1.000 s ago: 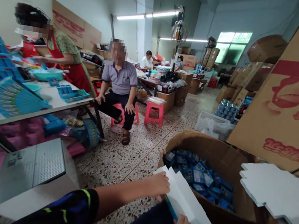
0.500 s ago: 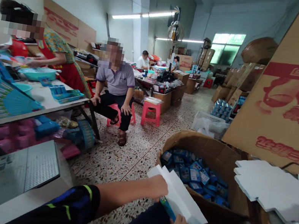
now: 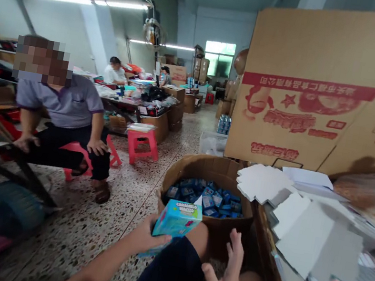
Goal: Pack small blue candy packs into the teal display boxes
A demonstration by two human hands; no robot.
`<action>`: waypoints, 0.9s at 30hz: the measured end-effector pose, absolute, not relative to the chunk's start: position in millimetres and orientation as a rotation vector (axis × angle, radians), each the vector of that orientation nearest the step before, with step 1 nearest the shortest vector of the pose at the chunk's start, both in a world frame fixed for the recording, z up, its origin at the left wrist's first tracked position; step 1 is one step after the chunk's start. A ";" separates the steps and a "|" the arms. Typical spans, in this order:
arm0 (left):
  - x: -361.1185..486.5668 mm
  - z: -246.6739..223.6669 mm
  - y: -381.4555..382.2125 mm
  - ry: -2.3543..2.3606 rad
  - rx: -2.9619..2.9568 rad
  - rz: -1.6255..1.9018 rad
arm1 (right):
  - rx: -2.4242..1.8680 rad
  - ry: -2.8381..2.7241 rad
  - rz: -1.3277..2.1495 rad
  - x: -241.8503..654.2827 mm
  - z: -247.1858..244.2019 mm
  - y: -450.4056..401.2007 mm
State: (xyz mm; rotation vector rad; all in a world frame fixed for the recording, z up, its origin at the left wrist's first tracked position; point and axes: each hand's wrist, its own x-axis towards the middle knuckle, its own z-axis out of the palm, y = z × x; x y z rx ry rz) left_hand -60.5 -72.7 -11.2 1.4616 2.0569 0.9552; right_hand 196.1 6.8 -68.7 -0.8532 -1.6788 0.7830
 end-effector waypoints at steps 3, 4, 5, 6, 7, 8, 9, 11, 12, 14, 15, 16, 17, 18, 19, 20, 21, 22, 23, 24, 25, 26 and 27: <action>-36.7 -11.1 -77.0 1.377 1.274 1.261 | -0.643 -1.668 1.188 186.2 -50.2 -8.5; -26.3 -10.3 -73.7 1.164 1.250 1.279 | -0.614 -1.667 1.288 181.4 -44.7 -14.3; -16.6 -9.2 -68.3 1.008 1.216 1.290 | -0.617 -1.664 1.362 177.0 -39.3 -19.2; -8.4 -8.3 -61.4 0.921 1.175 1.310 | -0.642 -1.663 1.404 173.6 -34.0 -22.0; -2.3 -7.5 -53.7 0.895 1.131 1.341 | -0.683 -1.664 1.386 171.5 -28.7 -22.0; 1.3 -6.7 -46.3 0.914 1.092 1.386 | -0.736 -1.685 1.298 170.9 -23.7 -18.6; 2.5 -5.9 -39.8 0.974 1.070 1.448 | -0.797 -1.736 1.152 171.7 -19.4 -11.8; -1.7 -3.4 -32.4 1.224 1.077 1.654 | -0.963 -1.913 0.760 176.1 -14.0 9.1; -6.5 -1.6 -32.2 1.411 1.110 1.796 | -1.066 -2.024 0.562 178.4 -13.3 20.7; -19.2 1.6 -37.5 1.806 1.331 1.981 | -1.249 -2.279 0.304 179.0 -16.0 38.6; -25.9 1.9 -41.8 1.943 1.563 1.908 | -1.287 -2.416 0.268 176.0 -19.0 42.5; -32.2 0.5 -46.4 1.996 1.838 1.689 | -1.265 -2.557 0.286 170.5 -22.7 42.3; -37.6 -2.9 -50.5 1.978 2.068 1.346 | -1.192 -2.687 0.341 162.7 -26.7 38.2; -41.9 -8.4 -53.9 1.928 2.186 0.983 | -1.092 -2.791 0.411 153.3 -30.7 30.9; -45.1 -15.8 -56.2 1.891 2.199 0.680 | -0.990 -2.866 0.478 143.4 -34.3 21.7; -47.4 -24.3 -57.6 1.895 2.148 0.477 | -0.924 -2.909 0.515 133.8 -37.2 12.1; -49.1 -33.3 -58.2 1.934 2.084 0.366 | -0.887 -2.930 0.534 125.7 -39.4 3.4; -50.7 -41.9 -58.1 1.992 2.028 0.323 | -0.879 -2.933 0.536 119.7 -40.6 -3.4; -52.4 -49.4 -57.6 2.037 2.007 0.321 | -0.885 -2.919 0.532 116.3 -41.0 -8.0; -54.6 -55.4 -56.7 2.064 2.019 0.341 | -0.896 -2.890 0.529 115.5 -40.8 -10.3; -57.1 -59.8 -55.7 2.082 2.050 0.365 | -0.907 -2.851 0.532 116.9 -40.6 -10.9; -60.0 -62.7 -54.8 2.090 2.092 0.392 | -0.918 -2.812 0.549 120.0 -40.6 -10.4; -63.2 -64.4 -54.1 2.082 2.141 0.414 | -0.932 -2.775 0.581 123.8 -41.2 -9.5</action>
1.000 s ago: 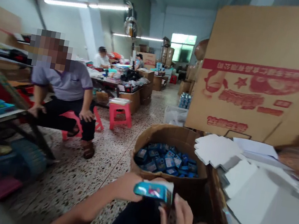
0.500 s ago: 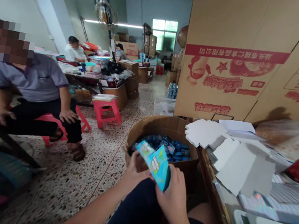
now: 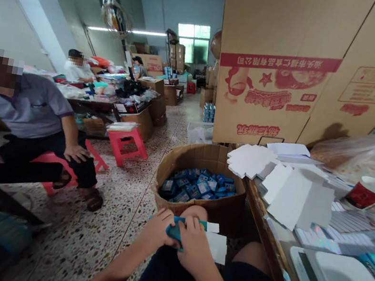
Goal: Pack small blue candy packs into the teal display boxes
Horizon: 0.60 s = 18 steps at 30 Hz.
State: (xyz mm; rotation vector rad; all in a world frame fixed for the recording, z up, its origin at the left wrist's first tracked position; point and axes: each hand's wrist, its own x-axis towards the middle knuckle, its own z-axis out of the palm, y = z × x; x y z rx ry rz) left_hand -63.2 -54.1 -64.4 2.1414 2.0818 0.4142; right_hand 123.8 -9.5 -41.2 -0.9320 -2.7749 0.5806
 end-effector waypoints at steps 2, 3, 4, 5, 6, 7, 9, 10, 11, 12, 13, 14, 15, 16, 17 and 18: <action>-69.6 -65.9 -54.6 2.009 2.233 0.435 | -0.961 -2.718 0.665 131.3 -44.0 -8.4; -72.8 -66.3 -56.1 1.962 2.262 0.438 | -0.980 -2.699 0.698 133.9 -46.0 -8.6; -75.9 -66.7 -58.4 1.915 2.288 0.439 | -1.000 -2.682 0.712 135.6 -48.1 -9.2; -78.8 -67.2 -61.4 1.885 2.312 0.442 | -1.017 -2.666 0.702 136.4 -50.2 -10.0; -81.5 -67.7 -64.7 1.878 2.332 0.442 | -1.027 -2.653 0.673 136.5 -52.2 -10.5; -83.9 -68.1 -67.9 1.896 2.340 0.435 | -1.035 -2.644 0.633 136.3 -54.0 -10.7; -87.3 -68.0 -72.6 1.976 2.309 0.397 | -1.067 -2.622 0.534 135.6 -57.5 -9.8; -88.0 -67.2 -73.4 2.015 2.278 0.372 | -1.091 -2.608 0.487 135.3 -59.5 -8.9; -88.0 -65.6 -72.9 2.044 2.246 0.347 | -1.117 -2.590 0.444 135.2 -61.9 -8.2; -87.3 -63.4 -71.3 2.059 2.220 0.321 | -1.143 -2.568 0.402 135.0 -64.9 -8.0; -86.2 -60.4 -68.6 2.066 2.200 0.295 | -1.162 -2.541 0.360 134.7 -68.3 -8.4; -84.8 -56.9 -65.0 2.062 2.184 0.264 | -1.168 -2.512 0.320 134.1 -72.1 -9.5; -83.5 -53.0 -60.9 2.046 2.172 0.225 | -1.167 -2.485 0.287 133.1 -76.1 -11.2; -82.5 -48.9 -56.4 2.018 2.163 0.182 | -1.164 -2.464 0.266 132.0 -79.7 -13.3; -81.8 -44.9 -51.8 1.984 2.157 0.137 | -1.169 -2.448 0.259 130.7 -82.7 -15.3; -81.4 -41.3 -47.4 1.944 2.155 0.094 | -1.190 -2.439 0.268 129.5 -84.7 -17.0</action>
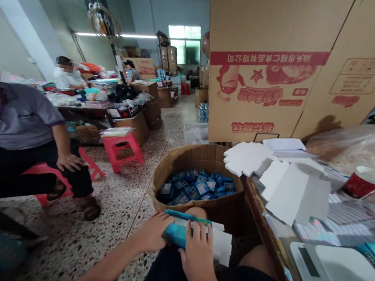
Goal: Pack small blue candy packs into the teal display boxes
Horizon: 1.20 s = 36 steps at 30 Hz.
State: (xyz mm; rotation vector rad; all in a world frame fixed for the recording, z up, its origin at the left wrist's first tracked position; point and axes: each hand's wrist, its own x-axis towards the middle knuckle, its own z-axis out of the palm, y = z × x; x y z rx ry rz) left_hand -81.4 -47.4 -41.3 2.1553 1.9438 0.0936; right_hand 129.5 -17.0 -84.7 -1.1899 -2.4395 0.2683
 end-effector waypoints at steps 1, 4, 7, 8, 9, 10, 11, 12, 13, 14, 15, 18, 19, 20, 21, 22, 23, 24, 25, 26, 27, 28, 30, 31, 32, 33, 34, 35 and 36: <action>-81.2 -38.1 -43.3 1.901 2.159 0.055 | -1.225 -2.438 0.292 128.6 -85.5 -18.1; -81.0 -32.6 -33.4 1.807 2.158 -0.028 | -1.310 -2.476 0.409 127.8 -80.8 -16.9; -80.7 -33.0 -27.4 1.800 2.123 -0.053 | -1.286 -2.538 0.521 128.9 -70.6 -11.4; -81.0 -34.2 -26.4 1.802 2.133 -0.028 | -1.286 -2.544 0.543 129.1 -67.8 -9.5; -81.8 -35.9 -25.7 1.797 2.161 0.008 | -1.296 -2.545 0.563 129.0 -65.6 -7.7; -83.0 -38.0 -25.4 1.778 2.203 0.042 | -1.310 -2.547 0.584 128.6 -64.2 -6.2; -84.7 -40.4 -25.4 1.749 2.246 0.059 | -1.324 -2.551 0.606 128.0 -63.7 -5.0; -86.6 -42.9 -25.6 1.713 2.282 0.053 | -1.333 -2.560 0.627 127.3 -63.9 -4.0; -88.5 -45.5 -25.9 1.678 2.304 0.027 | -1.340 -2.569 0.647 126.6 -64.6 -3.2; -90.1 -48.0 -26.4 1.645 2.313 -0.005 | -1.346 -2.577 0.661 126.2 -65.7 -2.3; -91.0 -50.2 -27.1 1.619 2.314 -0.034 | -1.353 -2.581 0.668 126.3 -66.8 -1.4; -87.0 -54.1 -31.0 1.596 2.296 -0.064 | -1.385 -2.578 0.675 129.0 -68.5 2.1; -83.3 -54.3 -33.2 1.606 2.297 -0.059 | -1.392 -2.577 0.678 130.2 -68.1 3.4; -78.8 -54.1 -35.9 1.628 2.303 -0.051 | -1.397 -2.580 0.679 131.3 -67.3 4.4; -73.8 -53.6 -38.8 1.663 2.308 -0.043 | -1.398 -2.587 0.677 131.8 -66.1 5.1; -68.7 -53.0 -41.9 1.709 2.307 -0.038 | -1.398 -2.596 0.673 131.8 -64.7 5.4; -64.0 -52.4 -44.8 1.760 2.295 -0.038 | -1.395 -2.606 0.666 131.1 -63.2 5.2; -59.9 -51.9 -47.2 1.810 2.272 -0.045 | -1.395 -2.613 0.659 129.8 -61.7 4.5; -56.9 -51.6 -48.8 1.848 2.242 -0.055 | -1.402 -2.618 0.654 128.1 -60.3 3.3; -54.9 -51.4 -49.4 1.871 2.213 -0.068 | -1.416 -2.620 0.655 126.2 -59.2 1.9; -54.0 -51.2 -48.9 1.881 2.193 -0.085 | -1.435 -2.616 0.660 124.2 -58.3 0.4; -54.0 -51.1 -47.4 1.878 2.185 -0.104 | -1.457 -2.611 0.664 122.4 -57.8 -1.1; -55.9 -50.5 -42.3 1.849 2.198 -0.143 | -1.492 -2.596 0.677 119.9 -57.8 -3.6; -57.3 -50.1 -39.3 1.830 2.210 -0.162 | -1.500 -2.585 0.685 119.2 -58.4 -4.5; -58.6 -49.9 -36.6 1.811 2.222 -0.180 | -1.502 -2.571 0.692 119.0 -59.4 -5.2; -59.6 -50.0 -34.4 1.796 2.232 -0.194 | -1.503 -2.558 0.700 119.0 -60.7 -5.8; -60.4 -50.5 -32.8 1.785 2.239 -0.202 | -1.504 -2.547 0.709 119.2 -62.4 -6.2; -60.7 -51.4 -31.8 1.783 2.241 -0.203 | -1.506 -2.537 0.716 119.4 -64.4 -6.5; -60.8 -52.7 -31.3 1.791 2.238 -0.197 | -1.512 -2.527 0.719 119.4 -66.5 -6.6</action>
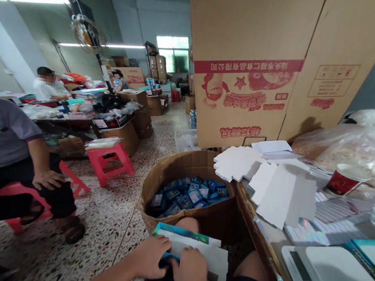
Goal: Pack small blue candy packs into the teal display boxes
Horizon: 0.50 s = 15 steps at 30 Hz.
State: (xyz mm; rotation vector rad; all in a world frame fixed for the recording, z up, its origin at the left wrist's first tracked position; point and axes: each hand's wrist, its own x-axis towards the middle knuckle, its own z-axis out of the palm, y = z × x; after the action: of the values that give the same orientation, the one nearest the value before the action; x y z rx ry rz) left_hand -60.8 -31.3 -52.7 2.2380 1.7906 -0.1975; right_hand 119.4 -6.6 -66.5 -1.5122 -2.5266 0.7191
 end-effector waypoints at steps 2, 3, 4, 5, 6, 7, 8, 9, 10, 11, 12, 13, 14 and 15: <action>-60.3 -56.5 -31.1 1.820 2.224 -0.175 | -1.524 -2.511 0.721 119.1 -70.8 -6.4; -59.8 -58.8 -31.1 1.843 2.211 -0.169 | -1.533 -2.502 0.725 118.6 -72.7 -6.0; -59.3 -61.3 -30.9 1.869 2.195 -0.175 | -1.540 -2.495 0.732 118.1 -74.3 -5.6; -58.7 -63.7 -30.4 1.896 2.177 -0.194 | -1.550 -2.488 0.742 117.6 -75.5 -5.0; -58.4 -66.0 -29.7 1.916 2.158 -0.221 | -1.560 -2.484 0.753 117.1 -76.2 -4.5; -58.3 -67.9 -28.8 1.932 2.138 -0.251 | -1.567 -2.486 0.762 116.8 -76.3 -3.9; -58.6 -69.3 -27.8 1.942 2.115 -0.277 | -1.572 -2.492 0.761 116.5 -75.9 -3.3; -59.4 -70.2 -26.8 1.946 2.095 -0.292 | -1.568 -2.506 0.758 116.2 -74.9 -2.8; -60.4 -70.3 -26.0 1.946 2.078 -0.296 | -1.556 -2.525 0.753 115.9 -73.5 -2.3; -61.6 -69.9 -25.5 1.945 2.065 -0.290 | -1.537 -2.547 0.752 115.5 -71.8 -1.9; -62.7 -68.9 -25.1 1.942 2.057 -0.280 | -1.514 -2.569 0.755 114.9 -70.0 -1.5; -63.5 -67.4 -25.0 1.934 2.056 -0.266 | -1.497 -2.585 0.759 114.3 -68.4 -1.0; -63.7 -65.7 -24.8 1.921 2.061 -0.251 | -1.482 -2.596 0.767 113.6 -67.2 -0.5; -63.2 -63.7 -24.6 1.908 2.067 -0.236 | -1.472 -2.601 0.774 113.1 -66.4 0.3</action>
State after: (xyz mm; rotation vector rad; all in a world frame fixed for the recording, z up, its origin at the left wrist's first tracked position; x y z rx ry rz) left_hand -63.2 -24.6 -63.7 2.0671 1.9078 -0.2364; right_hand 113.1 0.3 -66.4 -1.4718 -2.6012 0.7744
